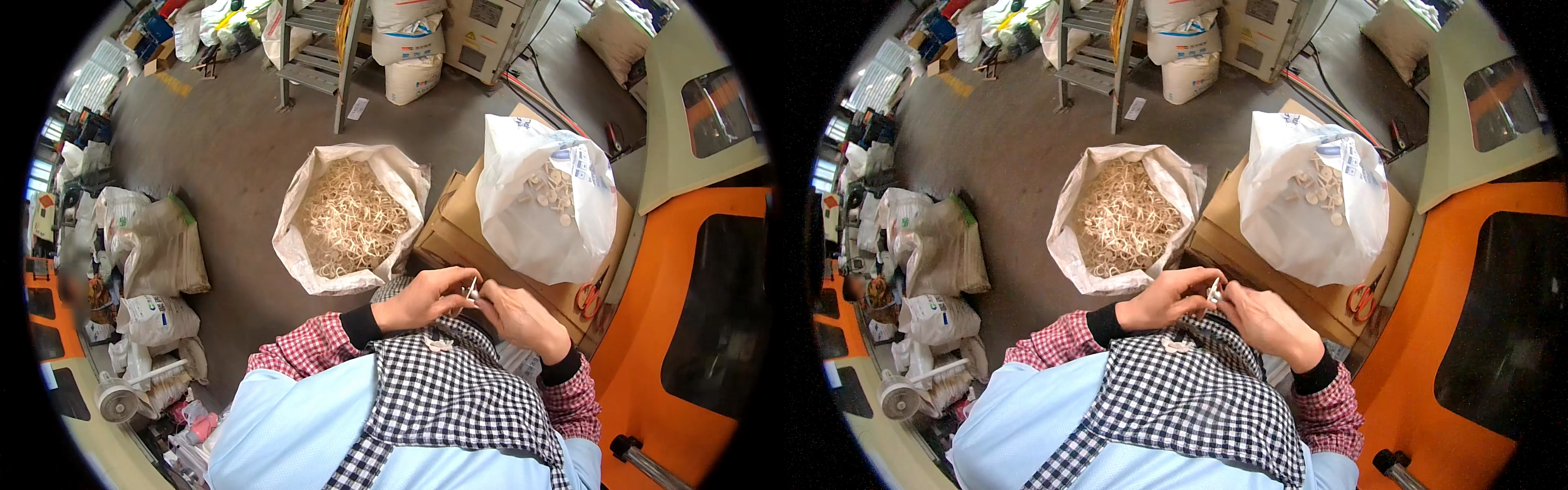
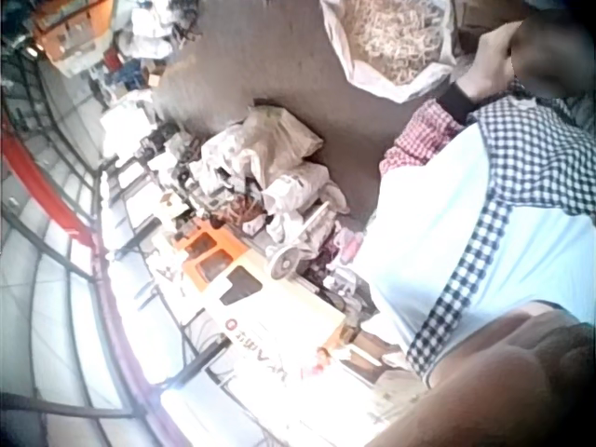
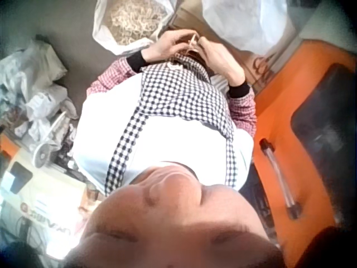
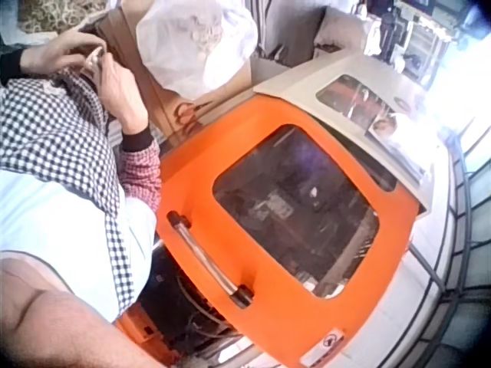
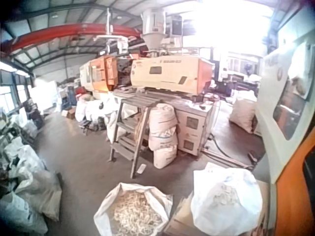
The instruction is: The person repeatedly opens an orange machine door, removes small white plastic components, and assembles them by hand. They place the assembled parts into a white plastic bag and continue the cycle of retrieving and assembling more components.
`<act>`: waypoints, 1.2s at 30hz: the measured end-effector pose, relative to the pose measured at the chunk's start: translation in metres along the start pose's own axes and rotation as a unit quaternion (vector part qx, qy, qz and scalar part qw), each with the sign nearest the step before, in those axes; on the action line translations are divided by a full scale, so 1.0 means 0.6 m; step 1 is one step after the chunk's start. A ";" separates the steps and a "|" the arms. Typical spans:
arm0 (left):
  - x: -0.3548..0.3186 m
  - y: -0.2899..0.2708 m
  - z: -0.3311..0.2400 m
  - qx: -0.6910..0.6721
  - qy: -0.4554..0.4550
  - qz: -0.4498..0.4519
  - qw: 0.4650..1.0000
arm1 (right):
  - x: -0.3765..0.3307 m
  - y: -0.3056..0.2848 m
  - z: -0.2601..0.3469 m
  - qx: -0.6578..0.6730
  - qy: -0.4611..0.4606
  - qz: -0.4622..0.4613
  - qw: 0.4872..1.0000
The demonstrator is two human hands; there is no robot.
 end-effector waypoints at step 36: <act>-0.095 -0.067 0.022 -0.143 -0.152 -0.092 0.974 | 0.107 0.025 0.046 0.070 -0.197 -0.015 0.978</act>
Point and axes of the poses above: each hand's wrist, its own x-axis towards the middle knuckle, its own y-axis out of the palm, z = x × y, the point moved 4 cm from there along x, towards the middle knuckle, and after that the axes turned 15 degrees about x, right-handed, at the moved point
